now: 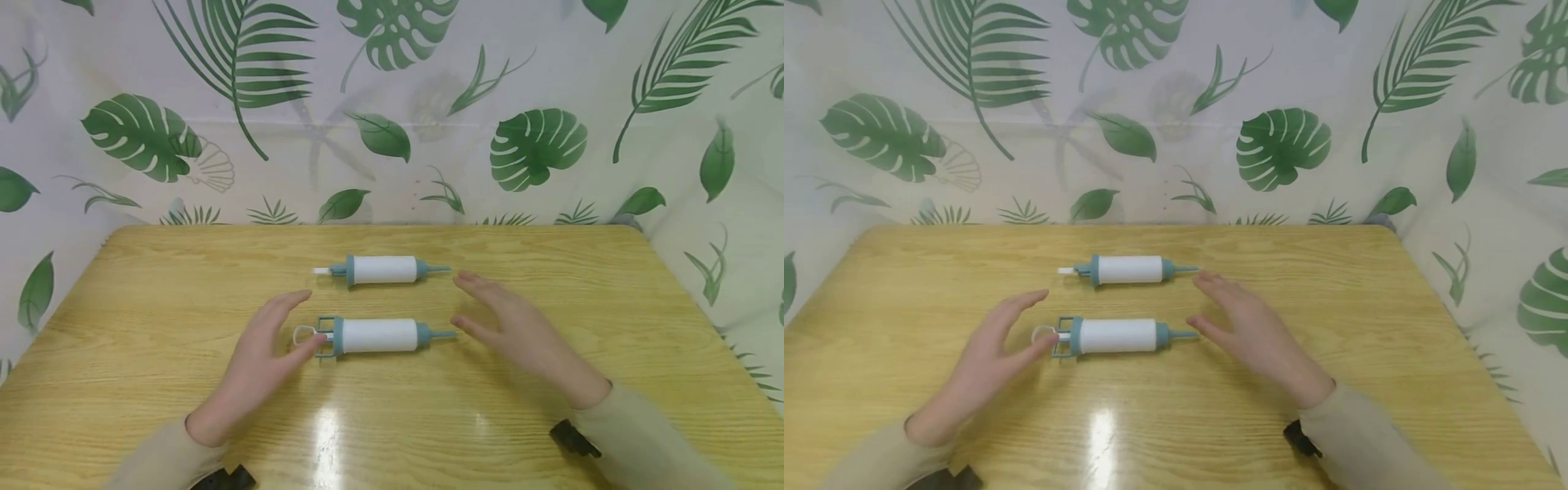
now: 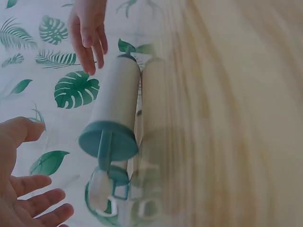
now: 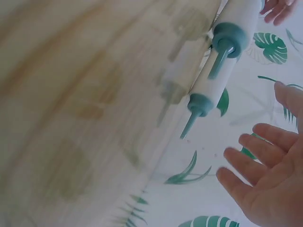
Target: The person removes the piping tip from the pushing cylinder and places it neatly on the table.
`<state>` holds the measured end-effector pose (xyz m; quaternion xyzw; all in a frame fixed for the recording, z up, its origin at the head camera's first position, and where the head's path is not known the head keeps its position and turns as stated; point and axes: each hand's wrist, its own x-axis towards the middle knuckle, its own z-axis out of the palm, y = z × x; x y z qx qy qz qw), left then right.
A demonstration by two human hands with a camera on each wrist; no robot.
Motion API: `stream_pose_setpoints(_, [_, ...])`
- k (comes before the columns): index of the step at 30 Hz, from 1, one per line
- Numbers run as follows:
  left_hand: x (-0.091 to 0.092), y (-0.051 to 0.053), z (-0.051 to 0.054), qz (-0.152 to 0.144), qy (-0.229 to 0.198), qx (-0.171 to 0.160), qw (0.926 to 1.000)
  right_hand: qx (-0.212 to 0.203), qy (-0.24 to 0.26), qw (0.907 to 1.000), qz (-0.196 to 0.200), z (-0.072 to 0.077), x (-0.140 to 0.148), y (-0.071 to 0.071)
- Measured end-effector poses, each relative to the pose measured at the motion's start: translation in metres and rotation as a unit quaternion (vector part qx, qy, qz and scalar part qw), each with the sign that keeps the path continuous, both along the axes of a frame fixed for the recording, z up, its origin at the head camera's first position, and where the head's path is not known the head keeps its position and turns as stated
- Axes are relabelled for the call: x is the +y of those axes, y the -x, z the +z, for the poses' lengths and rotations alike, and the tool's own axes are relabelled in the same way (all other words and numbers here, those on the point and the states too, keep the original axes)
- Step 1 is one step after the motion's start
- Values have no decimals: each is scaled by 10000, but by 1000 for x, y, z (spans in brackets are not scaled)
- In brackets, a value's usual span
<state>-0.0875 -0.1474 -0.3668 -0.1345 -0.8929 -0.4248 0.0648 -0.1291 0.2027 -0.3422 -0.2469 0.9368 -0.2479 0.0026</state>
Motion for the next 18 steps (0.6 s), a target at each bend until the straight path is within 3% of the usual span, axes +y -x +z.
stream_pose_setpoints(6, [11,6,-13,54,-360,-40,9993,-419,662,9969,120,-4,-9,2])
stream_pose_setpoints(12, [23,11,-20,-22,-576,27,9983,-760,1327,9878,281,-9,-18,5])
stream_pose_setpoints(18, [30,15,-27,-176,-668,34,9976,-993,1673,9795,515,-18,-26,10])
